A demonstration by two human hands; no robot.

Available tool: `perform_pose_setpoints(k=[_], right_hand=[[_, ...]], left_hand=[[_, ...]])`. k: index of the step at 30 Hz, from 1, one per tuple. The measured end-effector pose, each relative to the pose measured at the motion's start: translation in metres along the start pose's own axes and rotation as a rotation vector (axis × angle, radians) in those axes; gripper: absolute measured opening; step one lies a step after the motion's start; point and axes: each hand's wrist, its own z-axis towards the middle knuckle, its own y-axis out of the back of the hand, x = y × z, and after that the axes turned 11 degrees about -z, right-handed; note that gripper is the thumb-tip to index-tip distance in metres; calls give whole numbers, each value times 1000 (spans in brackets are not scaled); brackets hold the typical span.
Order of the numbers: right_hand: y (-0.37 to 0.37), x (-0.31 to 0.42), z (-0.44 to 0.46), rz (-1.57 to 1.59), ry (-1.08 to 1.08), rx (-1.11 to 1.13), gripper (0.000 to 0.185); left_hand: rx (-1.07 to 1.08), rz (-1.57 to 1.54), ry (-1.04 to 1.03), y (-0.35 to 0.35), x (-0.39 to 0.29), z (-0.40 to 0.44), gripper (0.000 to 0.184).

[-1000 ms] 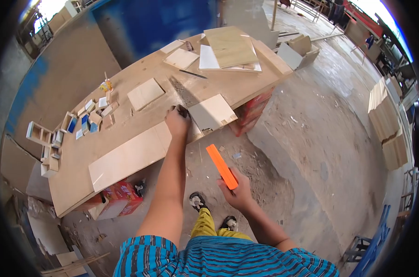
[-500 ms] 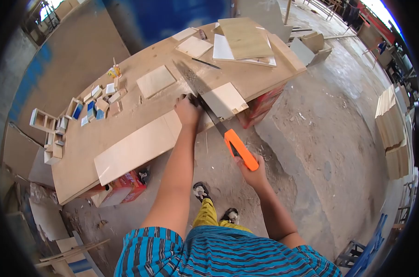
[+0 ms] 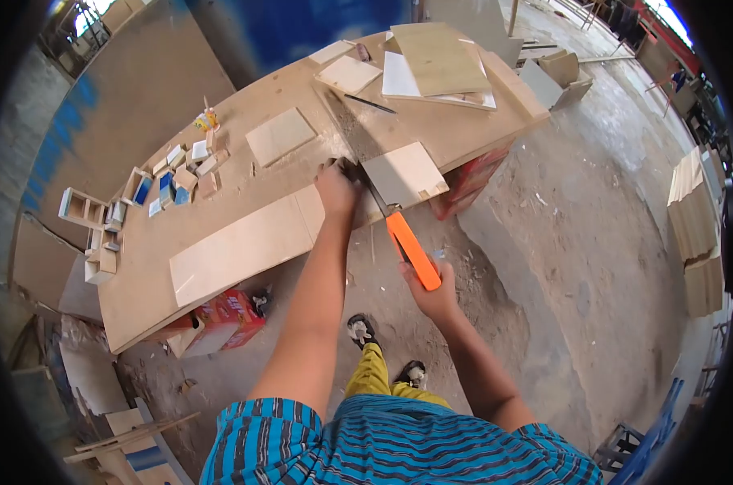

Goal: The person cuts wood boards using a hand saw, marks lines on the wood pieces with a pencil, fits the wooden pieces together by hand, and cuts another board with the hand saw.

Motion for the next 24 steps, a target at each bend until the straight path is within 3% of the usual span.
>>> perform_pose_setpoints(k=[8, 15, 20, 24], right_hand=[[38, -18, -61, -268, 60, 124, 22], [-12, -12, 20, 7, 26, -24, 19], [18, -23, -39, -91, -1, 68, 18], [17, -17, -45, -154, 101, 3, 20]], left_hand=[[-7, 91, -33, -2, 0, 4, 13], [-2, 44, 2, 1, -7, 3, 9], [-50, 63, -37, -1, -5, 2, 10], [-32, 31, -45, 0, -5, 3, 10]])
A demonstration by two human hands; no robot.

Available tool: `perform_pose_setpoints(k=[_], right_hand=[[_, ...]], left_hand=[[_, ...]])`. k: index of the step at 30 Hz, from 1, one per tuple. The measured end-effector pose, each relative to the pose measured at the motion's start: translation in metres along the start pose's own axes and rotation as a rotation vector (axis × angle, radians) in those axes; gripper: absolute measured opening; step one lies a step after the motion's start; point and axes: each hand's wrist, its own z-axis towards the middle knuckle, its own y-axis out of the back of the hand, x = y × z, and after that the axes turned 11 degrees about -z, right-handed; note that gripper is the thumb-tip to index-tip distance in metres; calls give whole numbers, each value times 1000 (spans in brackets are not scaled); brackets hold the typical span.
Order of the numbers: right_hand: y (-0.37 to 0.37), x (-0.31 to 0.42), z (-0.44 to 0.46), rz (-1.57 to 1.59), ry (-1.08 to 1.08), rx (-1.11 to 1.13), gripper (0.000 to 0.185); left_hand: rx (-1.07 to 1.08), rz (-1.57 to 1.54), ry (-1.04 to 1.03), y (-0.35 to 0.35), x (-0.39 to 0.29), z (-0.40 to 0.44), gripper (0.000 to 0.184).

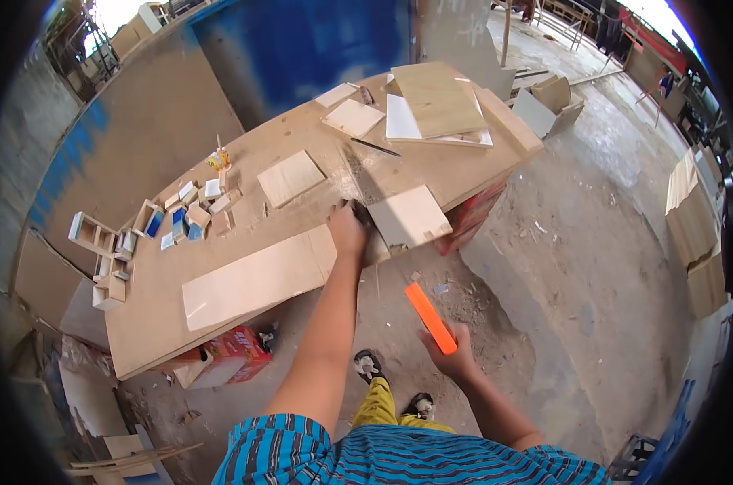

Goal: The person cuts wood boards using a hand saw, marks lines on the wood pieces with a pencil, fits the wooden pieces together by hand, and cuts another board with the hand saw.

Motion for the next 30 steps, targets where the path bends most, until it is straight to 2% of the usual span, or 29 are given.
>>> perform_pose_setpoints(k=[2, 4, 6, 7, 10, 12, 14, 17, 22, 25, 29, 30], right_hand=[[-21, -1, 31, 28, 38, -145, 22], [-19, 2, 71, 37, -38, -2, 22], [-7, 10, 82, 81, -74, 23, 22], [-3, 13, 76, 108, -105, 39, 22], [-1, 1, 36, -104, 1, 68, 22], [23, -16, -8, -5, -44, 45, 21], [42, -14, -29, 73, -190, 129, 20], [35, -4, 7, 51, -94, 104, 21], [-25, 16, 82, 97, -81, 50, 27], [-21, 11, 63, 244, -81, -15, 27], [27, 22, -10, -70, -145, 142, 21], [25, 20, -8, -58, -140, 134, 21]], left_hand=[[23, -26, 23, -1, 3, 2, 9], [20, -10, 43, 1, 8, 6, 9], [-3, 29, 68, -2, 8, 13, 9], [-30, 42, 35, -1, 7, 12, 12], [-7, 99, 67, 4, -2, 10, 16], [21, 131, 64, -1, 9, 14, 20], [68, 195, 43, -4, 12, 15, 20], [80, 125, 16, 4, 5, 11, 15], [11, -15, -4, 1, 4, 13, 7], [-12, -12, 5, -1, 6, 12, 9], [73, 112, -32, 4, 6, 11, 15], [54, 112, -61, -1, 13, 12, 12]])
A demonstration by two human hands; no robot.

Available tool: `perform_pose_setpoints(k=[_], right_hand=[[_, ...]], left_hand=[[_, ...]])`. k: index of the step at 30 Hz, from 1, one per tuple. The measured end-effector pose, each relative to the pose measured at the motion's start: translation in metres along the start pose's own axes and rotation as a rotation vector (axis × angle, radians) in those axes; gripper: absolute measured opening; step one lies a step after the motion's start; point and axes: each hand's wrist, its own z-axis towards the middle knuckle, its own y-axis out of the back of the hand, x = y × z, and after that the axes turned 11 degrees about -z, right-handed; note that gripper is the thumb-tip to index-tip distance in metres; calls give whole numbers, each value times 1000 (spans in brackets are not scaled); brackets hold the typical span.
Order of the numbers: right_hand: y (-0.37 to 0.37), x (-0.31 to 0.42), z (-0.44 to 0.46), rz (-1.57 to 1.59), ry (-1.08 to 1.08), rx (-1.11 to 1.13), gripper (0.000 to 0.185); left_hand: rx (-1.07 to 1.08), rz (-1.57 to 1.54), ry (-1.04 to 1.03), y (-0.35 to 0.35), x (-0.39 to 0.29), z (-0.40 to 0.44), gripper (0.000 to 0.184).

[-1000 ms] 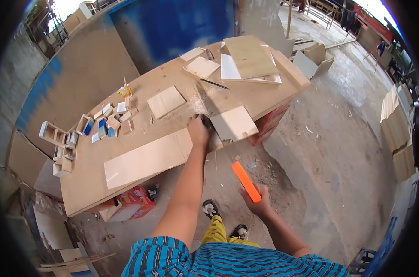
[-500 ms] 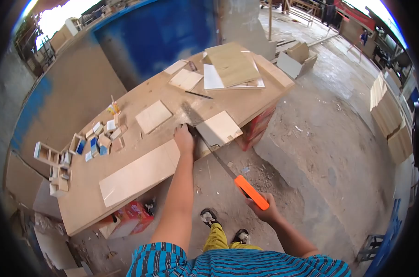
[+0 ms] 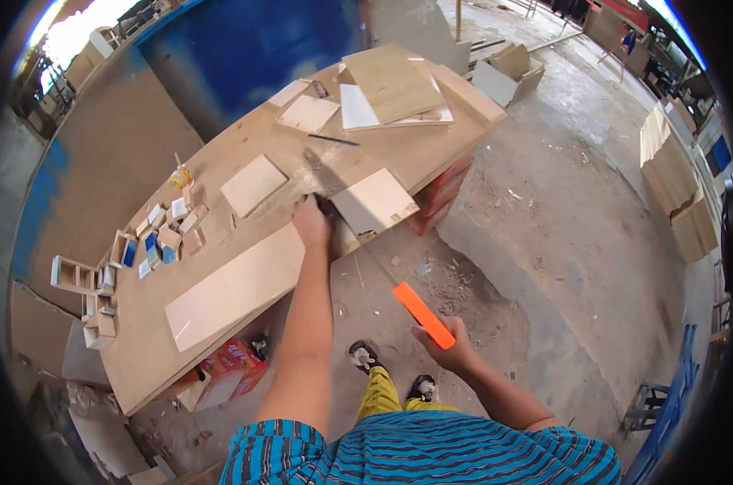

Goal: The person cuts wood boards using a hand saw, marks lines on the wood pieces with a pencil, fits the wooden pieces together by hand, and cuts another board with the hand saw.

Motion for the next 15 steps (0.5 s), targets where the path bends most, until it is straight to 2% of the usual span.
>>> perform_pose_setpoints(k=[2, 4, 6, 8, 9, 15], right_hand=[[-4, -2, 2, 27, -3, -14, 21], [-26, 10, 54, 118, 84, -221, 23], [-47, 25, 113, 8, 108, -150, 25], [-56, 30, 116, 73, 111, -151, 26], [-55, 28, 114, 93, 102, -150, 26], [-5, -10, 2, 16, 39, -4, 23]], left_hand=[[-45, -74, 24, -3, 1, 3, 8], [-46, -143, 40, 1, -4, -2, 6], [-74, -242, 53, -11, 10, 4, 7], [-82, -254, 74, -19, 20, 7, 8], [-62, -201, 80, -3, 2, 5, 8], [-112, -37, 12, -6, 2, 10, 9]])
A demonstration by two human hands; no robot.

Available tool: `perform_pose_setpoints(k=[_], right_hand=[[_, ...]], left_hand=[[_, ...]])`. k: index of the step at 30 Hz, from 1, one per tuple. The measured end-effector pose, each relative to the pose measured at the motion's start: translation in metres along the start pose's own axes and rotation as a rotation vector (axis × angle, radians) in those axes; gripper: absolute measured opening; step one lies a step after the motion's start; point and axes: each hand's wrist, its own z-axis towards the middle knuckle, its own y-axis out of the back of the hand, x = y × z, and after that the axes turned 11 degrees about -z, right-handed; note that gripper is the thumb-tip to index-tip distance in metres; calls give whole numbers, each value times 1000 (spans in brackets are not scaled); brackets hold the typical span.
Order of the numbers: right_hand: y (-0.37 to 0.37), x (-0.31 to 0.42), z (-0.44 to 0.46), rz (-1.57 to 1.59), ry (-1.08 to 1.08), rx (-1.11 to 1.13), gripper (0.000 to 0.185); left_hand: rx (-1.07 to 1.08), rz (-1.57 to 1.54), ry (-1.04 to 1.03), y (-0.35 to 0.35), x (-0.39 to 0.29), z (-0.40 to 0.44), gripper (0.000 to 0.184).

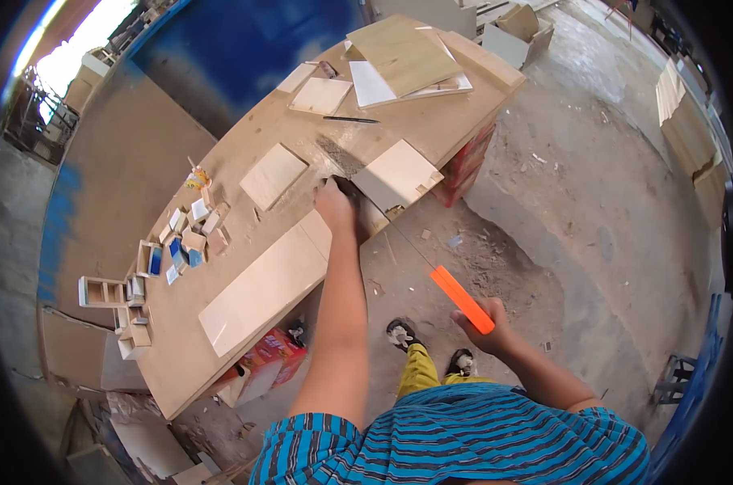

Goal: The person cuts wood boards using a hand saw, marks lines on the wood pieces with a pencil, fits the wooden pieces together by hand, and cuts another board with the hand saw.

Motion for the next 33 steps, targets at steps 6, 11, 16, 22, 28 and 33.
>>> perform_pose_setpoints(k=[6, 11, 16, 22, 28, 33], right_hand=[[-31, 21, 94, 82, -45, -15, 24], [-11, 7, 29, 63, -34, -9, 22], [-12, 6, 30, 61, -9, -99, 20], [-31, 26, 86, 118, -36, -1, 23], [-14, 3, 30, 87, 29, -43, 23], [-41, 35, 117, 98, -76, -20, 22]], left_hand=[[91, -72, 40, 2, 2, 1, 9], [62, -82, 7, -3, 10, -3, 9], [58, -47, -18, -2, 6, -3, 9], [53, -121, 1, -8, 16, -5, 9], [97, 29, -35, -1, 8, 1, 8], [8, -216, -34, -1, 1, -2, 10]])
